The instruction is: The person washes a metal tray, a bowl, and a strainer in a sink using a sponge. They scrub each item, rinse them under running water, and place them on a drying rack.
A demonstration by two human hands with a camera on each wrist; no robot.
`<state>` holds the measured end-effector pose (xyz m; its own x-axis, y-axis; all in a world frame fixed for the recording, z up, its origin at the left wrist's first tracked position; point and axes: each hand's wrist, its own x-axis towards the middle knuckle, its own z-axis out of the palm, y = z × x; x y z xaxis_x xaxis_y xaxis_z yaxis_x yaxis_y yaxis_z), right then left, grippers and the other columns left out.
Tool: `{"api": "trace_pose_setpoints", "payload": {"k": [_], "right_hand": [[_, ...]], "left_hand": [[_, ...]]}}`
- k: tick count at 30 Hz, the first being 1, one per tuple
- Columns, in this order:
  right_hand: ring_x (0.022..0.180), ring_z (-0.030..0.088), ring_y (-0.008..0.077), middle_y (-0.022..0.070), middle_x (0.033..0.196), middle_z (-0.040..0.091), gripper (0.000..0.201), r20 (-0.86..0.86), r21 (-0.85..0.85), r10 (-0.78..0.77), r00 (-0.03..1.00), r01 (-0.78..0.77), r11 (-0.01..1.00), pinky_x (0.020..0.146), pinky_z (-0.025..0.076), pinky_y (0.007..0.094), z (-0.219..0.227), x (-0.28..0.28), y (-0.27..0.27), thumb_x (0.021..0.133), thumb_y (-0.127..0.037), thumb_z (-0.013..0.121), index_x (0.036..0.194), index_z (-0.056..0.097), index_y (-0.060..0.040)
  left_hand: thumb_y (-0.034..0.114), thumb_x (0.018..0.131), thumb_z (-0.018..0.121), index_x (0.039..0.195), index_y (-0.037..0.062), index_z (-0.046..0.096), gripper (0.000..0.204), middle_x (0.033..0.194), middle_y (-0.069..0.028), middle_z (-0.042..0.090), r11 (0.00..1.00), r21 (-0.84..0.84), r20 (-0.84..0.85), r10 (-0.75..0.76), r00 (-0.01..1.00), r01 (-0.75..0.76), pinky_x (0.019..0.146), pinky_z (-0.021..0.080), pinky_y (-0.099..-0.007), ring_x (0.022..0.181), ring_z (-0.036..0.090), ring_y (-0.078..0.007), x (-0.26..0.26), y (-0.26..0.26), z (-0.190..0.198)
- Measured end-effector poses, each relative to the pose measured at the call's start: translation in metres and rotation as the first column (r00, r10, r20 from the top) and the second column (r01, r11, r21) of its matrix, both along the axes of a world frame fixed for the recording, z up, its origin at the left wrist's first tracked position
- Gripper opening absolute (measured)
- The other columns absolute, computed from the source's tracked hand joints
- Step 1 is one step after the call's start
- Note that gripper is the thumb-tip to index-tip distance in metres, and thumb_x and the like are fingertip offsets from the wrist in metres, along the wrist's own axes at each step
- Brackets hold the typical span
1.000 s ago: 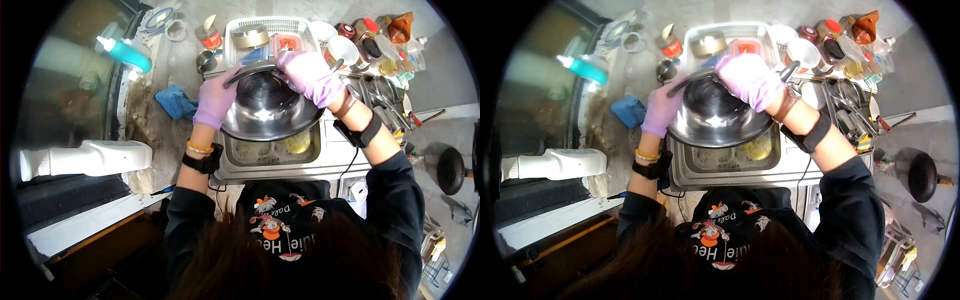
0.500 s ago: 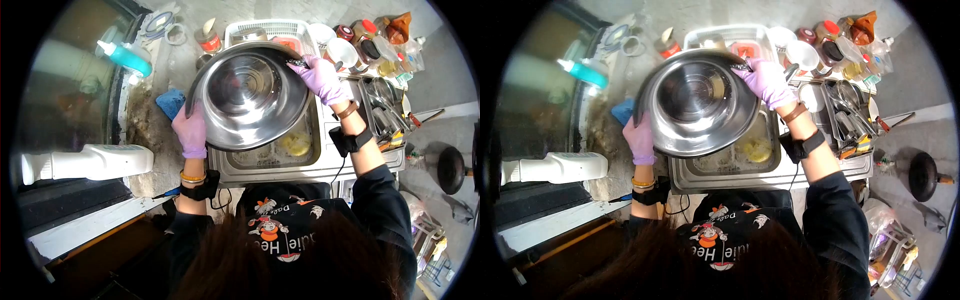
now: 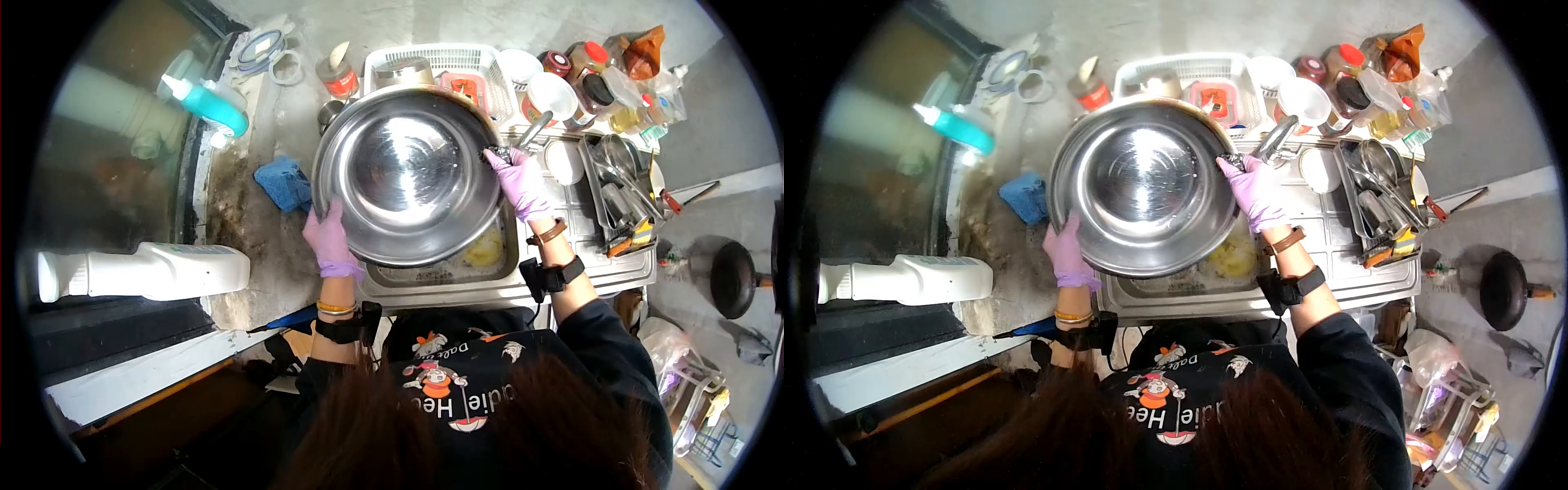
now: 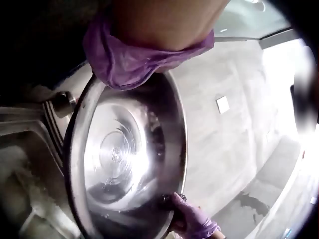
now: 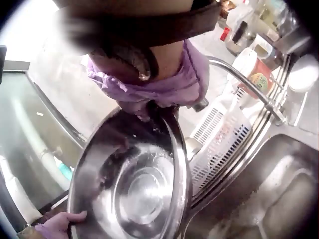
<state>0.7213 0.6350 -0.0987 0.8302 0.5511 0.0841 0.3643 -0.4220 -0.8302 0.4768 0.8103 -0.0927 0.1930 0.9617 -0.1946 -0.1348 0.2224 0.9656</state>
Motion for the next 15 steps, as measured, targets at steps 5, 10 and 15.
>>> {"api": "trace_pose_setpoints", "payload": {"k": [5,10,15], "right_hand": [[0.066,0.06,0.0354,0.02,0.067,0.059,0.041,0.268,-0.153,0.131,0.954,-0.092,0.984,0.058,0.047,0.0379,0.043,0.006,-0.009,0.079,-0.042,0.062,0.078,0.063,-0.0017],[0.064,0.058,0.0364,0.0193,0.065,0.057,0.039,0.458,-0.153,0.247,0.854,-0.197,0.968,0.057,0.046,0.0391,0.098,-0.002,-0.008,0.081,-0.04,0.06,0.072,0.058,-0.0013],[0.066,0.058,0.0345,0.0173,0.066,0.057,0.037,0.591,-0.348,0.435,0.68,-0.272,0.897,0.057,0.046,0.0403,0.114,-0.007,-0.002,0.08,-0.039,0.06,0.079,0.057,-0.0027]], "left_hand": [[0.003,0.081,0.058,0.1,-0.0077,0.058,0.022,0.088,-0.0061,0.062,0.978,0.058,-0.161,-0.19,0.969,0.201,0.07,0.044,-0.0231,0.077,0.055,-0.0108,-0.01,0.008,-0.002],[0.006,0.082,0.057,0.104,-0.0059,0.058,0.025,0.093,-0.0062,0.063,0.851,0.242,-0.342,-0.374,0.862,0.465,0.071,0.044,-0.0228,0.08,0.056,-0.0106,0.002,0.041,0.051],[0.009,0.085,0.055,0.109,-0.0048,0.058,0.028,0.094,-0.0043,0.064,0.568,0.367,-0.376,-0.634,0.676,0.737,0.075,0.043,-0.0214,0.083,0.054,-0.0078,0.026,0.025,0.101]]}}
